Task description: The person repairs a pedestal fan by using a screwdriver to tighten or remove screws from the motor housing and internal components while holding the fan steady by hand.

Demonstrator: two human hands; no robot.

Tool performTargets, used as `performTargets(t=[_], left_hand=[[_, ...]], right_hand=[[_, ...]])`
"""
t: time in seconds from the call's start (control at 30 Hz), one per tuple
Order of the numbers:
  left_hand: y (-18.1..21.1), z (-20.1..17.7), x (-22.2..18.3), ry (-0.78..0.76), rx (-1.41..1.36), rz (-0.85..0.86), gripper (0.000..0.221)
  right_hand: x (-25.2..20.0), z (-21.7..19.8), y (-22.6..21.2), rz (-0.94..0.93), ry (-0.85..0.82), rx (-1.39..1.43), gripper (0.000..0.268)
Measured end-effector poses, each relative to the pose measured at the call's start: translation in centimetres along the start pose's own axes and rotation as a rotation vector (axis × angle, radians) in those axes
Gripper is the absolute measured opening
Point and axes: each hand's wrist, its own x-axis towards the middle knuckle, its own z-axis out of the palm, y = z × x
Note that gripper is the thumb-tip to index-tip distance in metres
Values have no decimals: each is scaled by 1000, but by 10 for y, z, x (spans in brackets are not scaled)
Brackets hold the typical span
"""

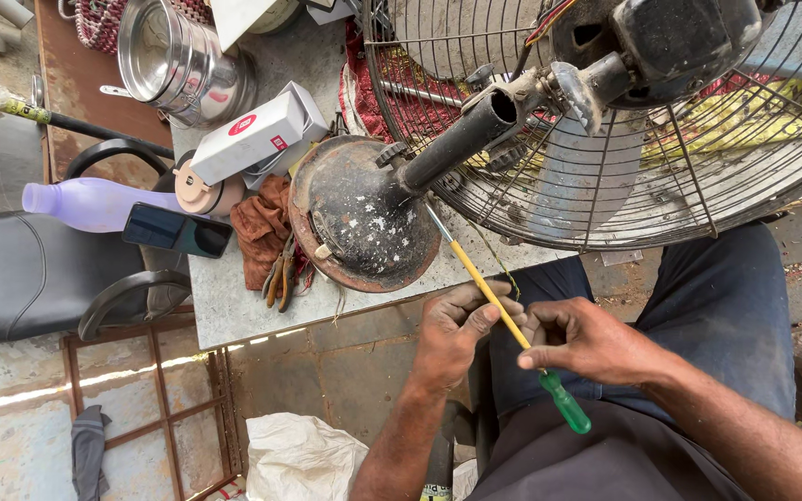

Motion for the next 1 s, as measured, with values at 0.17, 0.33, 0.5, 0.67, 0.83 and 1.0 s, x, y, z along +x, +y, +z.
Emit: performTargets(t=[0.17, 0.33, 0.5, 0.67, 0.83, 1.0], left_hand=[[-5, 0, -1, 17, 263, 68, 42], [-12, 0, -1, 92, 249, 65, 39], [5, 5, -1, -16, 71, 45, 39], [2, 6, -2, -47, -69, 38, 39], [-21, -2, 2, 48, 182, 82, 37], [-12, -2, -1, -7, -29, 27, 42]], right_hand=[[0, 11, -3, 76, 101, -85, 35], [-4, 16, -9, 5, 130, -138, 36], [-14, 2, -9, 155, -114, -69, 25], [-9, 9, 1, -79, -21, 28, 28], [-7, 14, -1, 125, 125, -220, 42], [-13, 10, 4, 24, -9, -110, 28]])
